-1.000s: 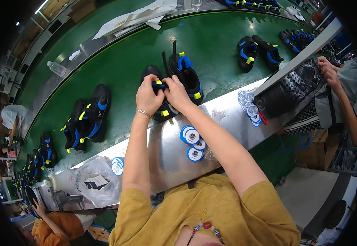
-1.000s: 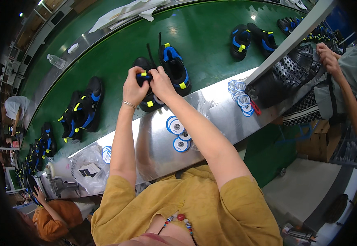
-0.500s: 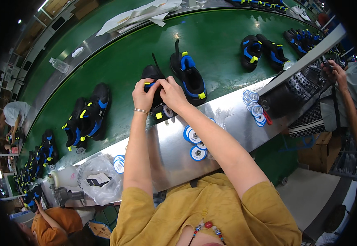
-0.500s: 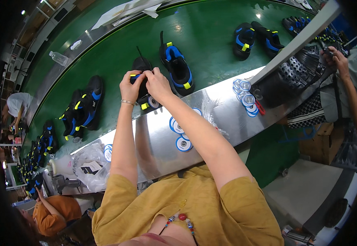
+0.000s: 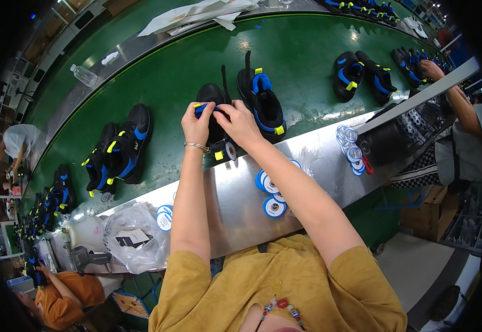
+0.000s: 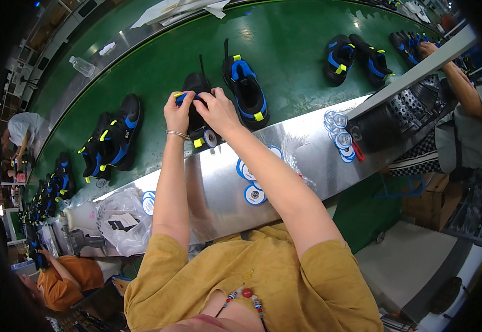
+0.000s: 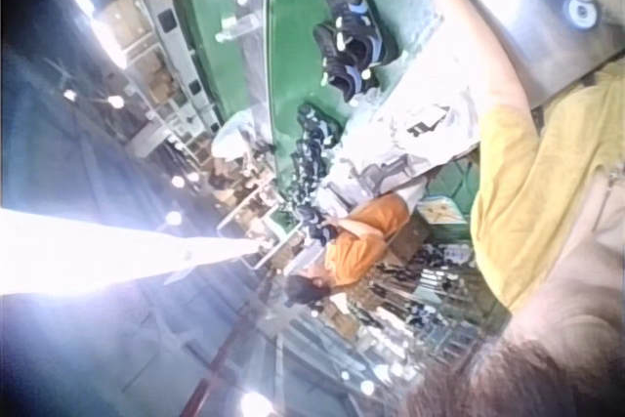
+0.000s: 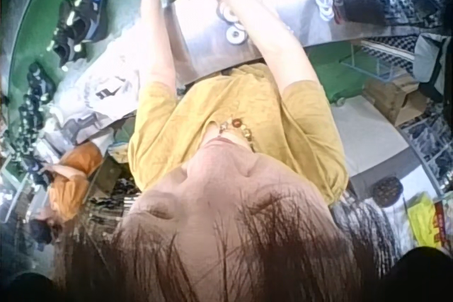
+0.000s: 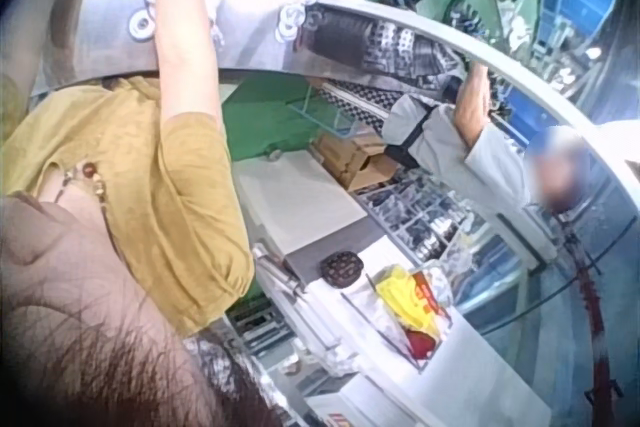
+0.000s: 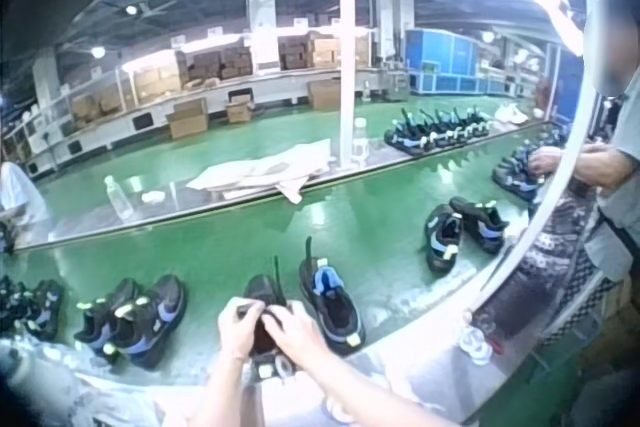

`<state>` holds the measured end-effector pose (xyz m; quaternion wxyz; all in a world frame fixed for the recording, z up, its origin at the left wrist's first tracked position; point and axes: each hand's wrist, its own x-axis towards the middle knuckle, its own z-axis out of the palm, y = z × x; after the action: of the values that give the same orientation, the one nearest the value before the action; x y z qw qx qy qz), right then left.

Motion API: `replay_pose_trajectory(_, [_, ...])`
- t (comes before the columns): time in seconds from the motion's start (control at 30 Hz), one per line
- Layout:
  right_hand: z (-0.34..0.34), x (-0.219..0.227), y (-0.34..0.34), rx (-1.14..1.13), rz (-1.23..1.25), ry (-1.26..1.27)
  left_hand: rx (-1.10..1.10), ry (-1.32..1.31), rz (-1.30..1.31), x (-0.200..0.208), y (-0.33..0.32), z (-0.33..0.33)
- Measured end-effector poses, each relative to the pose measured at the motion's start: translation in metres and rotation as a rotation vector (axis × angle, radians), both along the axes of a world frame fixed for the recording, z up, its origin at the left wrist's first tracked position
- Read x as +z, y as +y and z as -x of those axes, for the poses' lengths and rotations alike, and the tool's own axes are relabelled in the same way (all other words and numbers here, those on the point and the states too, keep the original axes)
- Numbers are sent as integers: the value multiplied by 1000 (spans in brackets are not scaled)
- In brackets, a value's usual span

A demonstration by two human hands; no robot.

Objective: The person attaches small yellow tags to the tongue of black and blue shoes on a moving conveyor belt. They pick up each shoe, affix the tag, and place it back on the belt. The process is repeated for multiple pairs of shoes.

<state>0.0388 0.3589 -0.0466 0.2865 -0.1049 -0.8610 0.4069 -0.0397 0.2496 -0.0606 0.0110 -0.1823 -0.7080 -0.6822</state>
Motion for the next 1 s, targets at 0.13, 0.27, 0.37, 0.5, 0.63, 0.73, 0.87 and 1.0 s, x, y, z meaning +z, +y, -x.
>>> replay_pose_trajectory(0.13, [7,3,-5,1,88,-66,-3,-58,-36,-6,-6,7])
replay_pose_trajectory(0.27, [9,14,-9,-30,95,-176,-32,-58,-56,-5,-9,5])
replay_pose_trajectory(0.37, [18,16,-17,-43,52,-224,-46,-35,-30,3,-13,-3])
replay_pose_trajectory(0.5, [17,6,-12,62,-71,-178,-179,37,57,10,-26,-8])
replay_pose_trajectory(0.63, [14,5,-4,105,-173,-170,-138,112,174,7,-24,-10])
replay_pose_trajectory(0.73, [10,4,3,139,-259,-163,-97,173,178,2,-18,-10])
replay_pose_trajectory(0.87, [3,5,11,165,-342,-129,-42,208,239,12,-11,-19])
replay_pose_trajectory(1.0, [-3,9,6,153,-489,-207,-58,256,251,11,-12,-17])
